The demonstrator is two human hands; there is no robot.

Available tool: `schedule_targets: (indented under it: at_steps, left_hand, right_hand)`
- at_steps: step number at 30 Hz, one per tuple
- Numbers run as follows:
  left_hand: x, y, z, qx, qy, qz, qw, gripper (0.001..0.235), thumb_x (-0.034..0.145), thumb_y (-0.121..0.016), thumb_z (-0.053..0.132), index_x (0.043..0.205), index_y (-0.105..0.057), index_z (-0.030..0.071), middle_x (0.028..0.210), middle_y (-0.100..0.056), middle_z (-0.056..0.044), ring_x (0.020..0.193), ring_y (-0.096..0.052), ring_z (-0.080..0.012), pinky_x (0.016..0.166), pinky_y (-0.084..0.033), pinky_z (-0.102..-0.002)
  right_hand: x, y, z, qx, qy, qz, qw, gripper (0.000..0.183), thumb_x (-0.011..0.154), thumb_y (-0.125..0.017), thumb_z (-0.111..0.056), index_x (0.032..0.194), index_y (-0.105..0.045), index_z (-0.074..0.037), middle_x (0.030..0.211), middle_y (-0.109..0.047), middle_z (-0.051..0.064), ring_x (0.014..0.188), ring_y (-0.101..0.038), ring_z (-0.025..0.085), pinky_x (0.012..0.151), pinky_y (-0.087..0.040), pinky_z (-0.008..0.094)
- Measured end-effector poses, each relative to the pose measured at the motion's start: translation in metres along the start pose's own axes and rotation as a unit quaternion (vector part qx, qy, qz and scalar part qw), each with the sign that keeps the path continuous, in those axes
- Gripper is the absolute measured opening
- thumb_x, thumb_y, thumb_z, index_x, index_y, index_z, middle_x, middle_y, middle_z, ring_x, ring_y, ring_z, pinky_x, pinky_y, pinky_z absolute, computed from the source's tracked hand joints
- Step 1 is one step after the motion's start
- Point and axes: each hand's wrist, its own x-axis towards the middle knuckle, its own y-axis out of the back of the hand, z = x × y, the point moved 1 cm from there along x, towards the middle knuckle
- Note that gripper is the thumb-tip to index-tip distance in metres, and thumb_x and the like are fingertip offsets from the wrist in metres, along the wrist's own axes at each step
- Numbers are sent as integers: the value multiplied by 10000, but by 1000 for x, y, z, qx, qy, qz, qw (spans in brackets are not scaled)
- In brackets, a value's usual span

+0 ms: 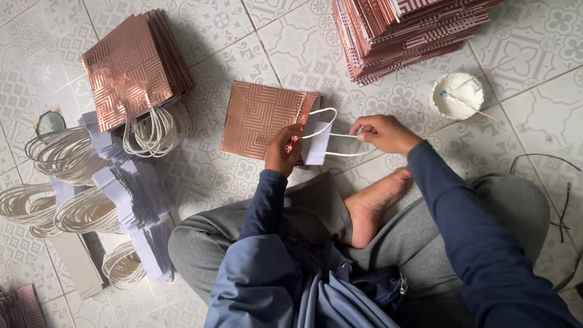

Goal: The person sits on the floor and assembles gift bags by applying glue to white paper tabs and attaching them to the bags. They then thread white rope handles through the tabs and fold the bags closed. The person repeats this process for multiple bags, stacking the finished ones nearby.

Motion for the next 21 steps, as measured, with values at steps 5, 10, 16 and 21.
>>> schedule_targets:
  at_steps: [5,10,16,21]
  left_hand:
    - [0,6,23,-10,-10,7,1000,158,865,-709,95,957,-714,224,1185,-733,-52,1067,-705,-327,881,-569,-424]
    - [1,11,33,-15,-12,4,1000,159,872,-701,91,960,-716,223,1176,-734,-66,1068,-703,-335,880,-566,-428]
    - [2,15,44,-22,-9,8,1000,161,874,-696,82,972,-704,209,1190,-729,-87,1079,-696,-354,893,-558,-437]
    - [0,13,43,-22,-14,12,1000,150,878,-704,67,962,-701,191,1182,-729,-102,1077,-699,-363,894,-557,-441]
  right_hand:
    - [38,-15,23,-6,-8,38,999,205,938,-666,-164,1098,-758,-254,935,-756,41,844,-720,217,771,-575,374]
    - [59,-22,40,-46,9,91,995,222,949,-650,-158,1106,-744,-284,951,-736,27,868,-704,227,789,-565,378]
    - [65,-37,40,-96,97,154,979,210,999,-608,-136,1155,-715,-228,967,-667,96,967,-677,324,867,-561,443]
    - [52,-58,22,-152,137,203,958,157,1031,-579,-78,1099,-672,-185,951,-581,56,990,-648,283,866,-555,393]
